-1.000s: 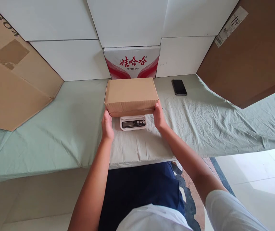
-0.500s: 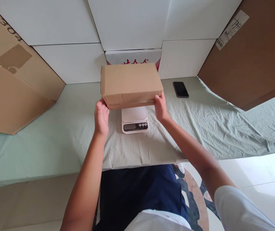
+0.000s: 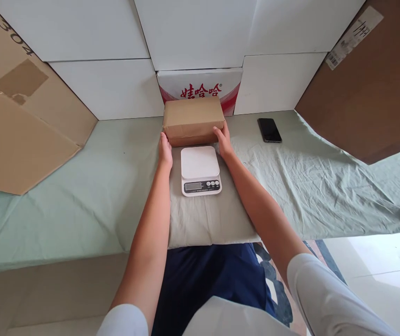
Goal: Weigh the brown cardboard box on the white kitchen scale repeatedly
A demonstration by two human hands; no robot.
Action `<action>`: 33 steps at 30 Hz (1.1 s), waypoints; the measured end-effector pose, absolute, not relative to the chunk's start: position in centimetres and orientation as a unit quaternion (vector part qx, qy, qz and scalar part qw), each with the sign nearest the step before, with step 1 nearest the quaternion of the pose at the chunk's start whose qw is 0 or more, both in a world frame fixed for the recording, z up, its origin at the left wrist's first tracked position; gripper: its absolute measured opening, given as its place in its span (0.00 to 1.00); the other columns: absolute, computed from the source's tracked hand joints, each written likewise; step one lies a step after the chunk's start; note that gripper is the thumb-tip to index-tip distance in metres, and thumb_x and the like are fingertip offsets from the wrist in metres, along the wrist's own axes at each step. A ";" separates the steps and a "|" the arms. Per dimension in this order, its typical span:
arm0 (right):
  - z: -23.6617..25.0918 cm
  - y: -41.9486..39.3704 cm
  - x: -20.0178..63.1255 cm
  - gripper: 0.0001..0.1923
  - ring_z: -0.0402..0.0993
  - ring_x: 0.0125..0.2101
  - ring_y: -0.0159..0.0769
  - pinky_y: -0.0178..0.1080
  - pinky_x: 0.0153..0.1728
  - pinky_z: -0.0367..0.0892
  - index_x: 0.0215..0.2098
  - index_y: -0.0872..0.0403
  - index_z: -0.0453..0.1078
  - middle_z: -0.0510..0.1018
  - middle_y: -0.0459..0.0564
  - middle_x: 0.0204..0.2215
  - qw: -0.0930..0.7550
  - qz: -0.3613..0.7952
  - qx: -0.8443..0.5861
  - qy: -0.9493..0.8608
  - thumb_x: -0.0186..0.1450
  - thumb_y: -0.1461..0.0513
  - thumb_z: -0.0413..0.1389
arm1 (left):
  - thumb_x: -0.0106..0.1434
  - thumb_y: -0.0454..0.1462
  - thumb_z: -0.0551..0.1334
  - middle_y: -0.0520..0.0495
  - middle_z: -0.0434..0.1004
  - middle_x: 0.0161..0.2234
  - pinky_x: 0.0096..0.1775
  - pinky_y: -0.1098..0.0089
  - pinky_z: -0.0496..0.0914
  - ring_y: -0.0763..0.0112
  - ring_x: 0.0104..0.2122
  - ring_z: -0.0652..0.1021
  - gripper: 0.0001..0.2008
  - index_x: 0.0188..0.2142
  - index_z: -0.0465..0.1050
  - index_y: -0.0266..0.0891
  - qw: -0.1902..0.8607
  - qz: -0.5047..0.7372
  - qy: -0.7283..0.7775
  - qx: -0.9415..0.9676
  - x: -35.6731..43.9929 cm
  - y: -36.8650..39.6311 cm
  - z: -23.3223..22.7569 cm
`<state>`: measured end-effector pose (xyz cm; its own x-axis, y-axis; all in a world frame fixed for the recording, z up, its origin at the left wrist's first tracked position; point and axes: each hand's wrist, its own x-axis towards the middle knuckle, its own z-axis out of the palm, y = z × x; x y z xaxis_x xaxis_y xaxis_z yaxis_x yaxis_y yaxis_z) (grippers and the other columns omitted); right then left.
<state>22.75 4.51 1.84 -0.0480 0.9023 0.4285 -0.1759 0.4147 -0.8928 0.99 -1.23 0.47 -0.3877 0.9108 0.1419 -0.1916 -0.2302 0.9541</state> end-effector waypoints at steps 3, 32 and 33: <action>1.9 4.6 23.2 0.42 0.62 0.71 0.49 0.55 0.78 0.53 0.64 0.43 0.65 0.72 0.47 0.68 0.610 0.447 -0.324 -0.568 0.57 0.37 0.59 | 0.71 0.64 0.44 0.37 0.62 0.74 0.73 0.62 0.56 0.63 0.75 0.62 0.41 0.70 0.63 0.40 0.408 0.681 0.469 0.388 1.2 -1.2 0.1; -2.0 7.8 26.9 0.47 0.55 0.77 0.40 0.55 0.77 0.51 0.72 0.46 0.52 0.56 0.52 0.77 0.629 0.461 -0.448 -0.437 0.61 0.36 0.46 | 0.72 0.62 0.36 0.42 0.42 0.80 0.76 0.58 0.45 0.65 0.78 0.48 0.42 0.75 0.53 0.43 0.350 0.706 0.513 0.341 -3.6 -1.6 0.3; -1.9 7.7 26.7 0.47 0.55 0.77 0.41 0.55 0.76 0.53 0.72 0.46 0.52 0.56 0.53 0.77 0.622 0.469 -0.442 -0.445 0.61 0.36 0.47 | 0.71 0.63 0.37 0.41 0.44 0.79 0.76 0.58 0.46 0.64 0.78 0.49 0.43 0.74 0.55 0.43 0.355 0.702 0.510 0.348 -3.1 -1.4 0.2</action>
